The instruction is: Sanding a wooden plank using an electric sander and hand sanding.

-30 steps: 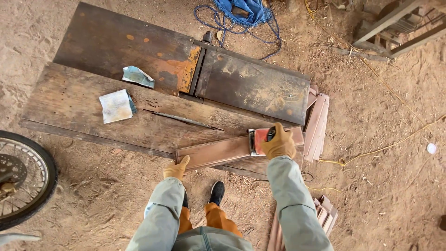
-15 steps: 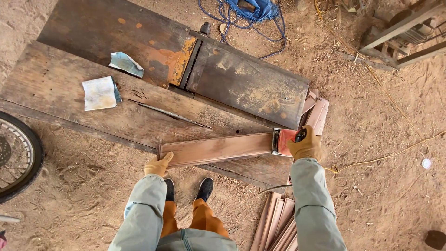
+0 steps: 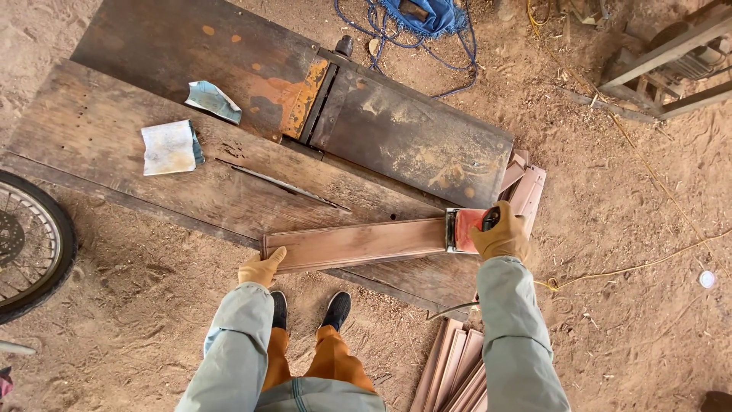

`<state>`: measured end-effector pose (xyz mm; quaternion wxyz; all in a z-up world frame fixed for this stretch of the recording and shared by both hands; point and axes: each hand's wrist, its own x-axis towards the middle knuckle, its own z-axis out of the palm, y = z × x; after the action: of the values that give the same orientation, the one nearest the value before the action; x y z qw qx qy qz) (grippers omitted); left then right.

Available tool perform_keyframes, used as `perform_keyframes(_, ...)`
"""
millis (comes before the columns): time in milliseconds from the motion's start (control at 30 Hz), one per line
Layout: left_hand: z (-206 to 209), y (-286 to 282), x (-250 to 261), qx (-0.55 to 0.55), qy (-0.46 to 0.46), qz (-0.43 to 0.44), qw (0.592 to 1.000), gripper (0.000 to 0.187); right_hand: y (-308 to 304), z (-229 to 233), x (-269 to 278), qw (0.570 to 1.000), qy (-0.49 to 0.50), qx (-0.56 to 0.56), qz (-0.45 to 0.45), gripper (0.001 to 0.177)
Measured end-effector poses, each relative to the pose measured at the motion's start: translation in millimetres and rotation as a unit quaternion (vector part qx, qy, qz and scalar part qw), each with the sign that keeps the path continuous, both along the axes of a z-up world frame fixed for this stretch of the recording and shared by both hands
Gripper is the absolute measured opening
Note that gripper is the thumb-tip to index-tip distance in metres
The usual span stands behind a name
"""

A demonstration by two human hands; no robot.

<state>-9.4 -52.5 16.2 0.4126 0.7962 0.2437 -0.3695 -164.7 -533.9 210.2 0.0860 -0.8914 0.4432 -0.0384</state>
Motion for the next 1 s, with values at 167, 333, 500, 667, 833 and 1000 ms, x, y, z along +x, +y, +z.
perform_keyframes(167,-4,2,-1,0.026,-0.012,-0.032,0.999,0.076,43,17,22,0.999,0.018,0.011,0.031,0.057)
perform_keyframes(333,-2,8,1,0.032,-0.013,-0.040,0.999,0.076,96,22,36,0.998,0.034,0.027,0.051,0.060)
perform_keyframes(500,-27,40,9,-0.008,-0.026,-0.003,1.000,0.075,162,43,52,0.992,0.055,0.105,0.032,0.050)
perform_keyframes(667,-17,71,30,0.061,-0.051,-0.053,0.995,0.077,196,46,62,0.990,0.064,0.114,0.051,0.046)
perform_keyframes(833,-3,73,42,0.037,-0.056,0.002,0.998,0.075,168,52,57,0.987,0.072,0.146,0.021,0.045)
perform_keyframes(1000,-1,70,47,-0.033,-0.039,0.080,0.996,0.067,96,21,27,0.996,0.063,0.060,-0.027,0.046)
